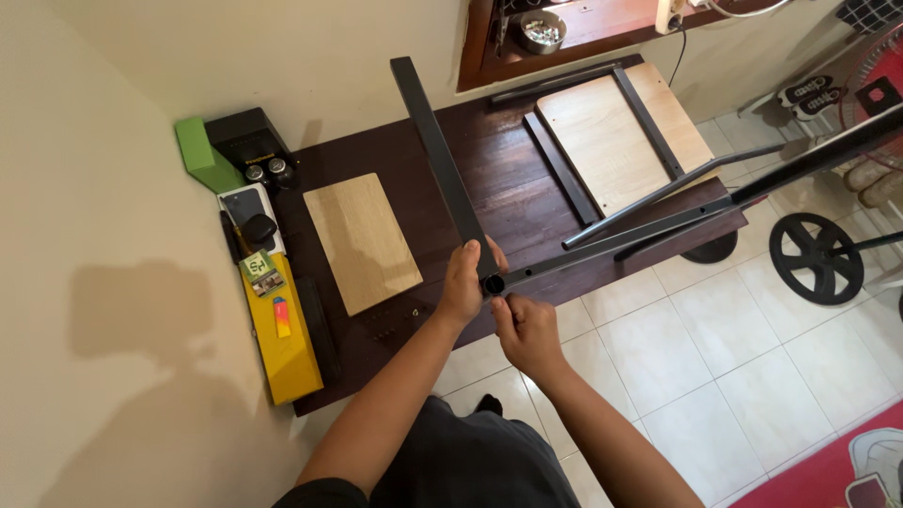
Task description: The person assembles a metal furniture frame by inserting a vertical leg into a horizontal crossbar and tightening it with an Allen key. They then attach another crossbar to the frame and secure it with additional screws.
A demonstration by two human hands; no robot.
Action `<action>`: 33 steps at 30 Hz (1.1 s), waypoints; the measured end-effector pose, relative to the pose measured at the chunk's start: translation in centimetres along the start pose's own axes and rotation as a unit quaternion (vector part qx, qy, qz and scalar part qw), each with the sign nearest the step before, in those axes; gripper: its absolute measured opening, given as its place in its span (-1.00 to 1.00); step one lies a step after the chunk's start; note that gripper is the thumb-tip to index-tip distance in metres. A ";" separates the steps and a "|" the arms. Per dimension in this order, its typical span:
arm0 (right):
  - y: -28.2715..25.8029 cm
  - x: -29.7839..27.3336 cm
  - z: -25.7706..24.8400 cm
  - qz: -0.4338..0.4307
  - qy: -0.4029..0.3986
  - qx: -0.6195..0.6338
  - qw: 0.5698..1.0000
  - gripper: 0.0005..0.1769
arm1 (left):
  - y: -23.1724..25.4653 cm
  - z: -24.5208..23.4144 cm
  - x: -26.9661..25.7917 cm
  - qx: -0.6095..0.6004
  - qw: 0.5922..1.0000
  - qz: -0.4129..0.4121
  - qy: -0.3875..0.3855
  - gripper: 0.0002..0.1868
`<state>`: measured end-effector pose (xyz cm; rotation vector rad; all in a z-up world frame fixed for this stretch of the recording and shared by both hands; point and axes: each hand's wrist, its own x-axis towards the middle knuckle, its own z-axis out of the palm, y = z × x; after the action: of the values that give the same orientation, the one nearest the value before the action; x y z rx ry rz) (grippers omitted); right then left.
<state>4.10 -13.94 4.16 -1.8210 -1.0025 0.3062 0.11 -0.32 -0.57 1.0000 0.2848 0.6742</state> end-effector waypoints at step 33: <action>0.4 0.7 -2.0 -0.211 -0.058 -0.084 0.972 -0.86 | 0.2 0.1 -0.7 -0.045 0.999 0.000 -0.016 -0.50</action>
<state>6.00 -14.77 4.90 -1.6972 -1.5044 0.0677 -0.44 -0.71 -0.40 0.9240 0.2249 0.6643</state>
